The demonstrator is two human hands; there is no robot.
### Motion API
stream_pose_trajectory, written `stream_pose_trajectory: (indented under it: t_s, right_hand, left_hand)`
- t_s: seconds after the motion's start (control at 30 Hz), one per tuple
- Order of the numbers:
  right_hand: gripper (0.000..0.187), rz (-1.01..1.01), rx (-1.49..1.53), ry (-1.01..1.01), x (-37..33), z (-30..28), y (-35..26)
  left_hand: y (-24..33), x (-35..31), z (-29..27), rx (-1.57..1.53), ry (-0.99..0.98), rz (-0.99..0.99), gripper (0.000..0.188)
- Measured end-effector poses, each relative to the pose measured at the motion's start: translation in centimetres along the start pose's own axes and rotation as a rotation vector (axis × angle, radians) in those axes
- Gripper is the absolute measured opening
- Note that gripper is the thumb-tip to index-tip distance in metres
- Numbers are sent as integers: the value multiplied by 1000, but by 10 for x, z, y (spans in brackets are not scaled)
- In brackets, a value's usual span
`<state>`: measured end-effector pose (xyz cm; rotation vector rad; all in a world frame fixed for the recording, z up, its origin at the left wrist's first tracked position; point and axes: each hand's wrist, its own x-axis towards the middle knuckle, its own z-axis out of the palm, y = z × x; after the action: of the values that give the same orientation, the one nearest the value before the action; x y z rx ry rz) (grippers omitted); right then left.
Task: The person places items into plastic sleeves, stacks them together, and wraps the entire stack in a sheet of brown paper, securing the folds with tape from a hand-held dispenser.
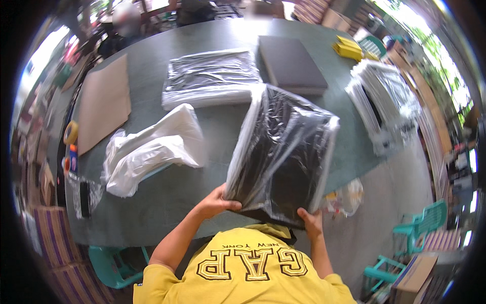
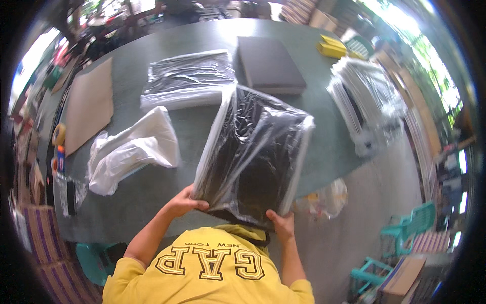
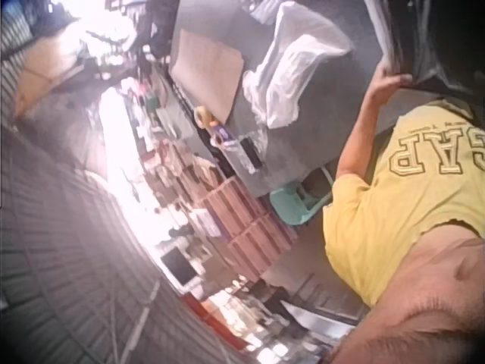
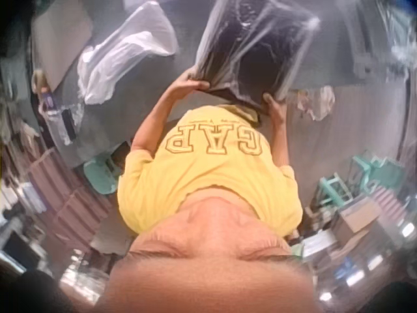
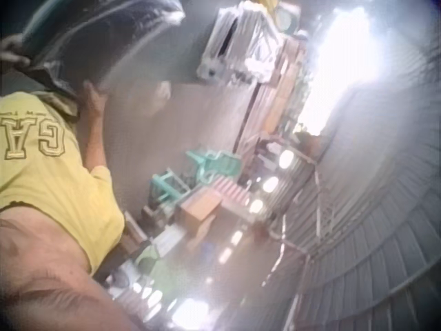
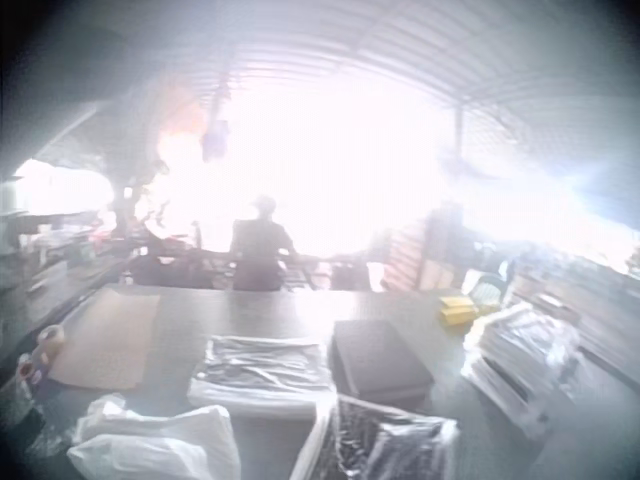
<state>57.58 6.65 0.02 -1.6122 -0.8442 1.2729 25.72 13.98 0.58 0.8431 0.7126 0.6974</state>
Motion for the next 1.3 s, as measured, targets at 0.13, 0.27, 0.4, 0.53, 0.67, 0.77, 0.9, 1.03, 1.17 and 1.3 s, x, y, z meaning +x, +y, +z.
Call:
stream_pose_trajectory:
  t_s: [0.13, 0.27, 0.4, 0.53, 0.67, 0.77, 0.9, 1.03, 1.17, 1.3]
  right_hand:
    - [50, 157, -17, -3, 0, -6, 21]
    - [62, 319, -333, -130, 1, -13, 2]
    - [85, -338, -810, 122, -16, -6, -23]
    - [82, -704, -1017, -155, -32, 41, -20]
    - [66, -788, -981, -89, -17, 59, 10]
    - [45, -878, -918, -36, -9, 56, 13]
    - [11, -1021, -890, -9, 4, 51, 14]
    - [10, -959, -861, -130, 6, 33, 14]
    - [24, -899, -840, -211, -12, 12, -6]
    - [22, -868, -885, -150, -8, 21, 0]
  left_hand:
    - [-28, 14, -10, -37, -16, -210, 57]
    - [-17, 16, -8, 303, 65, -217, 52]
    - [-6, 8, 18, 963, 459, -220, 67]
    - [-47, -6, 23, 1398, 505, 210, 67]
    - [-55, -5, 24, 1286, 610, 586, 66]
    - [-50, -8, 38, 1429, 480, 753, 66]
    - [-44, 20, 57, 1462, 150, 816, 51]
    - [-47, 30, 43, 1384, 88, 870, 25]
    - [-47, 8, 29, 1348, 34, 845, 21]
    - [-42, 19, 41, 1313, -72, 915, 26]
